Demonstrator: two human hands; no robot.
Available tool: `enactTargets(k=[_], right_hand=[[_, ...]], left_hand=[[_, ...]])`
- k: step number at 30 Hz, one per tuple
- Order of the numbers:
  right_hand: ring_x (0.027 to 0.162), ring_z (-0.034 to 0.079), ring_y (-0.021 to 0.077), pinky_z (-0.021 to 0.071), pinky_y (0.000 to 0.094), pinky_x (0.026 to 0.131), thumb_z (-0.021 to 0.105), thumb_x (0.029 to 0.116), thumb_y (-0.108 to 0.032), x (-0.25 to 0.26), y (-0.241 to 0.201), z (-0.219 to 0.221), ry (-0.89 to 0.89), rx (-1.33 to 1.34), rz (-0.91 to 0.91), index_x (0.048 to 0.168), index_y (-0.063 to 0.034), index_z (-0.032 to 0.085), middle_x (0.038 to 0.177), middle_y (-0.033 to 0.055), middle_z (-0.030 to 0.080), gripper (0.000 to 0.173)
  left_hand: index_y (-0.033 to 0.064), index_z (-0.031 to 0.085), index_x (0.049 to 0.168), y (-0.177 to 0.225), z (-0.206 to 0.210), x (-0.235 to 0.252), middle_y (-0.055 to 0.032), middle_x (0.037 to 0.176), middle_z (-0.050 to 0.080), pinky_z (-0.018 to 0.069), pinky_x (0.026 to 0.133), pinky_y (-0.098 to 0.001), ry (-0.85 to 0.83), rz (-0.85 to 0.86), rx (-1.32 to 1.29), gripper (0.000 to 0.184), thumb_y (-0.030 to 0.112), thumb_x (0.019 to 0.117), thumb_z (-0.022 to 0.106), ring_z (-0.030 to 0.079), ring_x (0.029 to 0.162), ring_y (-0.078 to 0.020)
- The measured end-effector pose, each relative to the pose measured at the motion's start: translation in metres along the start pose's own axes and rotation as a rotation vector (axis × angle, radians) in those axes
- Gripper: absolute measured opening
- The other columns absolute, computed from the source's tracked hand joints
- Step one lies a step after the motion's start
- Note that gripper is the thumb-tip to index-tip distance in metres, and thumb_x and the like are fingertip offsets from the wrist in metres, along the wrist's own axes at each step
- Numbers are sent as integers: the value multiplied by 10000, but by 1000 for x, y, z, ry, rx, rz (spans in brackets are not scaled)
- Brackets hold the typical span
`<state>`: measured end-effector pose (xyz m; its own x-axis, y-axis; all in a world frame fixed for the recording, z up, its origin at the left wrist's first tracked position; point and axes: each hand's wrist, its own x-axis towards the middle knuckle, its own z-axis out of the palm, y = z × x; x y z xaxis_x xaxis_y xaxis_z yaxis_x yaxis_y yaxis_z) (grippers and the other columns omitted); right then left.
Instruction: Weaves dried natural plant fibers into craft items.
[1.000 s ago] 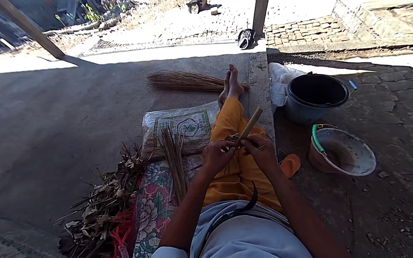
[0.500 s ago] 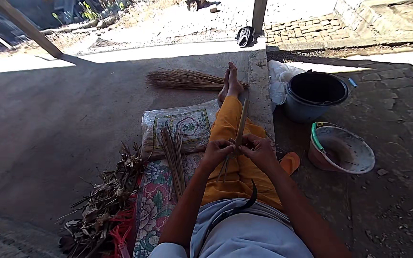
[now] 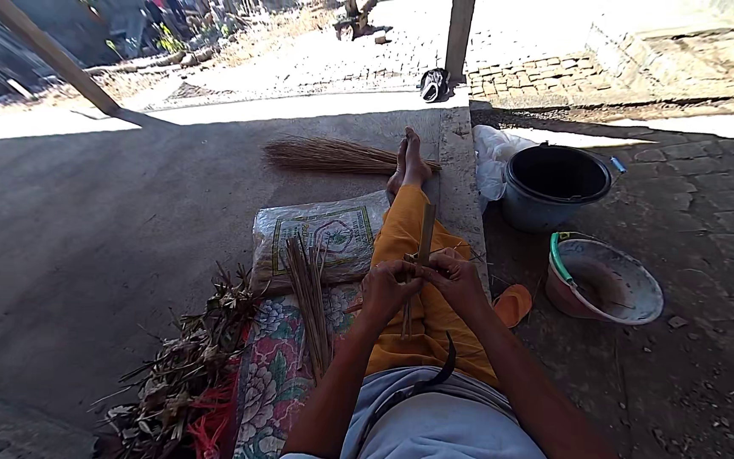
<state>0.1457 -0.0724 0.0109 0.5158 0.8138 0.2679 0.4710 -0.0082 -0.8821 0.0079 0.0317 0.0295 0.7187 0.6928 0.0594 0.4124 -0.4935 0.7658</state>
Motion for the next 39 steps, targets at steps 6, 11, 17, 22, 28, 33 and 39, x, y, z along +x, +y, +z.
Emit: enactTargets(k=[6,11,17,22,28,33,39], right_hand=[[987,667,223,455,521,974,656,919,-118,0,4,1,181,-57,-267,981,-26,756,998,95,728,149],[1077,665,119,512,352,1029,622,982,-115,-2,-18,-25,455,120,-484,1021,-56,707,1020,21,726,111],[920,636,30,545,226,844,661,978,-178,-8,-48,-54,473,247,-320,1263,-102,583,1052,-59,669,305],[700,555,65,481,223,644,782,894,-158,0,-20,-21,25,166,107,1260,-27,669,915,32,651,404],[756,588,36,508,202,692,737,914,-60,1,-9,-16,-48,222,51,946,-55,732,972,18,673,33],[747,619,25,532,212,731,680,957,-43,5,3,-31,-207,218,-11,993,-43,691,853,-7,680,38],[726,680,83,593,254,742,623,977,0,5,0,-36,-225,333,61,1008,-4,662,815,30,692,50]], left_hand=[[109,794,918,-1,20,-7,-19,866,731,503,802,-404,59,154,57,214,306,925,709,666,836,-147],[108,795,927,1,26,-10,-41,915,746,511,839,-434,-12,144,122,223,310,933,700,685,901,-192],[98,789,921,9,17,-8,-44,882,736,507,822,-456,93,73,97,251,334,935,705,679,856,-196],[86,793,875,22,11,-5,-67,843,738,506,743,-481,268,237,161,139,215,903,749,685,803,-237],[102,802,893,20,5,-4,-60,849,737,507,749,-482,155,196,188,114,209,897,761,685,824,-234],[128,792,1046,0,-19,7,19,911,737,540,784,-353,-168,5,-197,143,218,950,735,654,800,-74],[139,805,1011,-19,-21,11,24,916,732,528,797,-331,-218,171,-111,126,178,894,778,646,819,-65]])
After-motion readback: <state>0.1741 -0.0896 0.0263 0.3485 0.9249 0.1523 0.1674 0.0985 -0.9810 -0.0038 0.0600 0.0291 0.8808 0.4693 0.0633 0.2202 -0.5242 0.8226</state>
